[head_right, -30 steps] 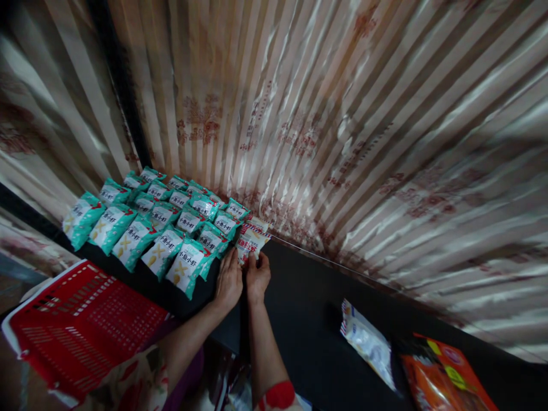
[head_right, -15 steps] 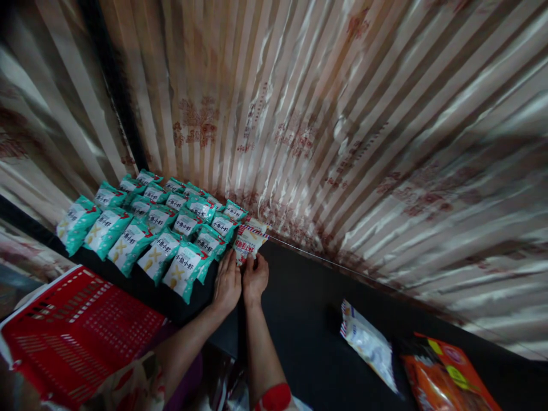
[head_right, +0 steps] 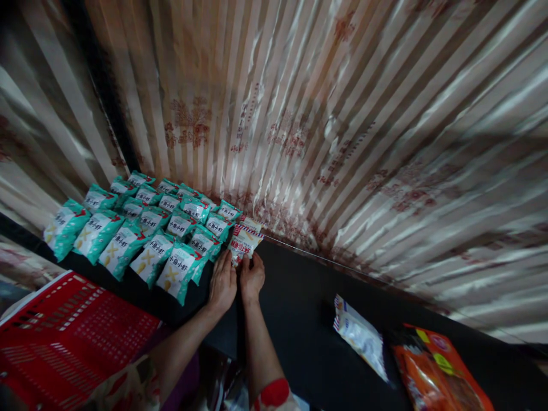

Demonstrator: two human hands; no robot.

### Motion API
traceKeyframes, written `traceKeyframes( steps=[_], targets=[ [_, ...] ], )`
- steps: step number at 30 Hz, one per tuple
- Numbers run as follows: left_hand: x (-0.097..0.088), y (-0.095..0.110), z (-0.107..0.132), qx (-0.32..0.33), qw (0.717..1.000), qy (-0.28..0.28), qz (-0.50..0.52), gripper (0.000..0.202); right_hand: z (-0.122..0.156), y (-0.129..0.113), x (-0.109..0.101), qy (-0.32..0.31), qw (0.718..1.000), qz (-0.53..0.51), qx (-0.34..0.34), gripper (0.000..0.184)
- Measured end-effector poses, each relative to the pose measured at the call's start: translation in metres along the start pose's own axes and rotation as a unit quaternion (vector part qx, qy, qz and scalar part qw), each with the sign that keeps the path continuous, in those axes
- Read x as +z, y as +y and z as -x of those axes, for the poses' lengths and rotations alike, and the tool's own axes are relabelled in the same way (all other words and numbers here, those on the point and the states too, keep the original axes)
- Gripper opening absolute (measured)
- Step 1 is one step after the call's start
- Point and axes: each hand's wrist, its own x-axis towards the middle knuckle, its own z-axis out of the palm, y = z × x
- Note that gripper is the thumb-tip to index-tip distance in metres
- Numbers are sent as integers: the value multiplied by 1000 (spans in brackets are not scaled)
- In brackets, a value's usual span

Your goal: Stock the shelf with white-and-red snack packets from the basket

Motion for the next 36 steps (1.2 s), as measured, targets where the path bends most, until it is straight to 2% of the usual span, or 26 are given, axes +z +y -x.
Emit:
traceKeyframes(
  steps=[12, 19, 24, 30, 36],
  targets=[
    [2, -2, -1, 6, 1000, -11, -6, 45, 1, 0, 7, 39, 999, 4, -24, 47],
    [0, -1, -2, 4, 1000, -9, -8, 44, 1, 6, 13, 80, 991, 70, -86, 47],
    [-2, 0, -2, 3, 1000, -12, -6, 44, -1, 12, 15, 64, 990, 99, -82, 45],
    [-1, -1, -1, 8, 1000, -8, -6, 44, -2, 14, 13, 54, 988, 89, -113, 45],
    [3, -4, 0, 5, 1000, -7, -19, 44, -4, 15, 15, 30, 992, 88, -86, 42]
  ],
)
